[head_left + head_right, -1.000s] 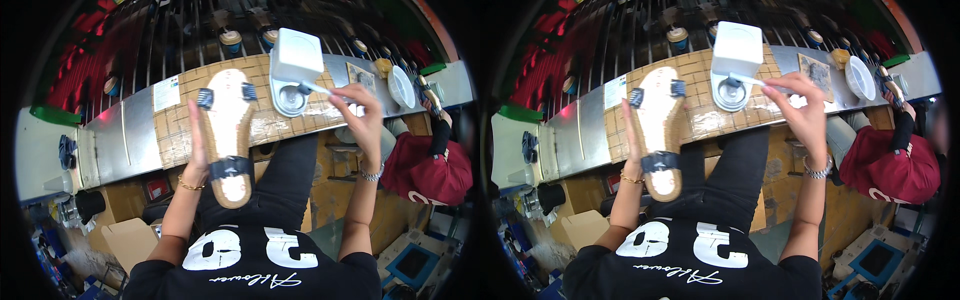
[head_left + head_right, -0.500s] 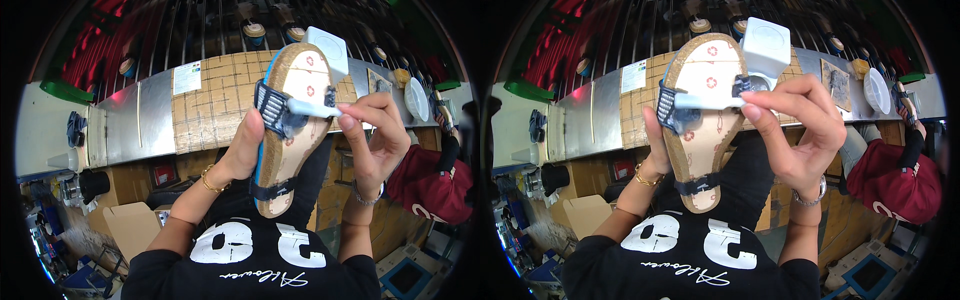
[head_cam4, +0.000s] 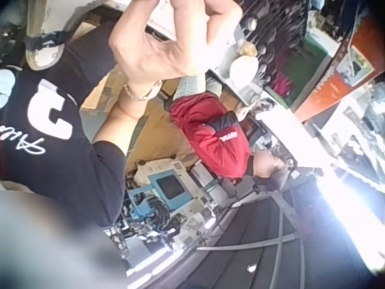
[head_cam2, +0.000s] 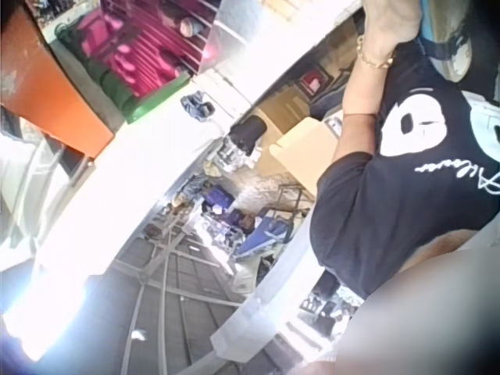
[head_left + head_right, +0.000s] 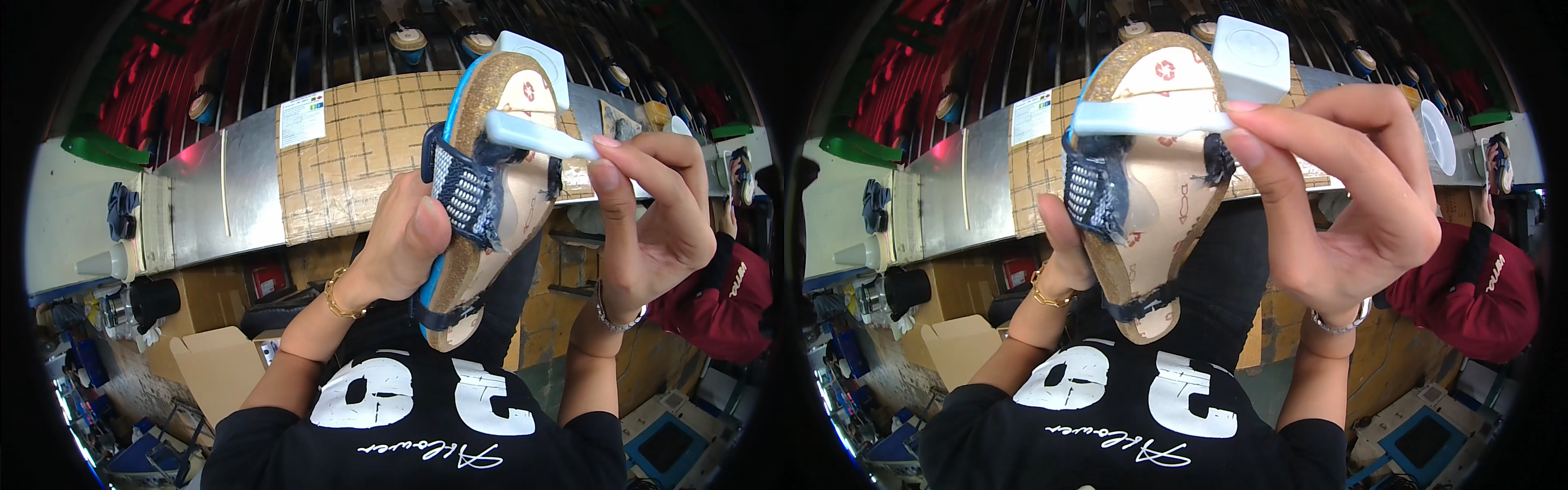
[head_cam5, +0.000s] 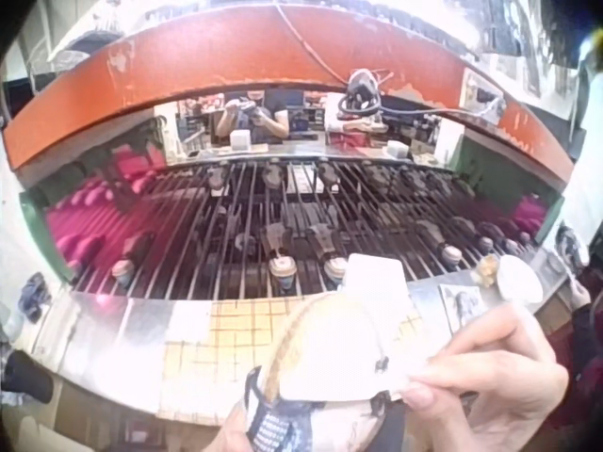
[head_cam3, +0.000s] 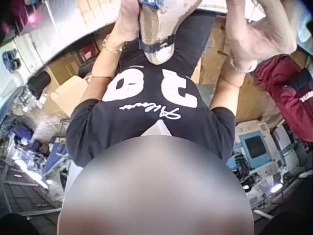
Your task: The person holds a cork-soled sandal and uses a small brush to apply black paint to the straps. The person repeatedly dips the brush into a container and paints different sections of the straps, rotating the sandal to reach all areas.
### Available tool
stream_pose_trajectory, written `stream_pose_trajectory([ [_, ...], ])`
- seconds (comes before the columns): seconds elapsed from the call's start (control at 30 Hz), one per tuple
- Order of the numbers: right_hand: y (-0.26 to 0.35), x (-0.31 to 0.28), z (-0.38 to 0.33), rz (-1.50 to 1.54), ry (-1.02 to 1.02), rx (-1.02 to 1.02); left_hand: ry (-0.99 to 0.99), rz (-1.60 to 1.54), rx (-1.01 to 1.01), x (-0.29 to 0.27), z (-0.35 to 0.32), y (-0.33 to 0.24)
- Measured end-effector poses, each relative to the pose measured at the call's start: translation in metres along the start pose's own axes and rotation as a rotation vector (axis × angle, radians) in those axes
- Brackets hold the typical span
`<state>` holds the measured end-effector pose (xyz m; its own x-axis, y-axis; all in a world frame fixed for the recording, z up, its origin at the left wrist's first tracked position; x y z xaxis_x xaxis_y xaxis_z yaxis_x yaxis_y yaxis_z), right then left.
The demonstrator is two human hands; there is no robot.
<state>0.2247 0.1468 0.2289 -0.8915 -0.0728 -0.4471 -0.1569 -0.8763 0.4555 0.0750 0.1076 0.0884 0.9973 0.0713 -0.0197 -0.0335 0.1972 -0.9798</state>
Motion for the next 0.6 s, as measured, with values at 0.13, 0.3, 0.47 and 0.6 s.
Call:
stream_pose_trajectory([
  [0.13, 0.0030, -0.0016, -0.0007, 0.032, 0.010, -0.064, 0.008, -0.007, 0.013, 0.0018, -0.0009, -0.0060],
  [0.3, 0.0018, -0.0032, -0.0042, 0.065, 0.065, -0.041, 0.022, -0.026, 0.019, 0.0028, -0.0014, -0.0090],
  [0.47, 0.0055, -0.0028, -0.0045, 0.032, 0.124, -0.070, 0.026, -0.035, 0.017, 0.0026, -0.0022, -0.0101],
  [0.6, 0.0029, -0.0009, -0.0056, 0.087, 0.166, -0.072, 0.032, -0.054, 0.012, 0.0032, -0.0019, -0.0107],
])
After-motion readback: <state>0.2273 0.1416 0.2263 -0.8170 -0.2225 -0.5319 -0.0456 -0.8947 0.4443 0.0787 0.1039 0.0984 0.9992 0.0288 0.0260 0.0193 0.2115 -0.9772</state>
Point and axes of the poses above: each hand's wrist, its own z-axis towards the middle knuckle, its own x-axis out of the palm, y = z × x, the point moved 9 cm from there along z, towards the middle knuckle, and after that the axes turned 7 degrees about z, right-handed, at the moved point
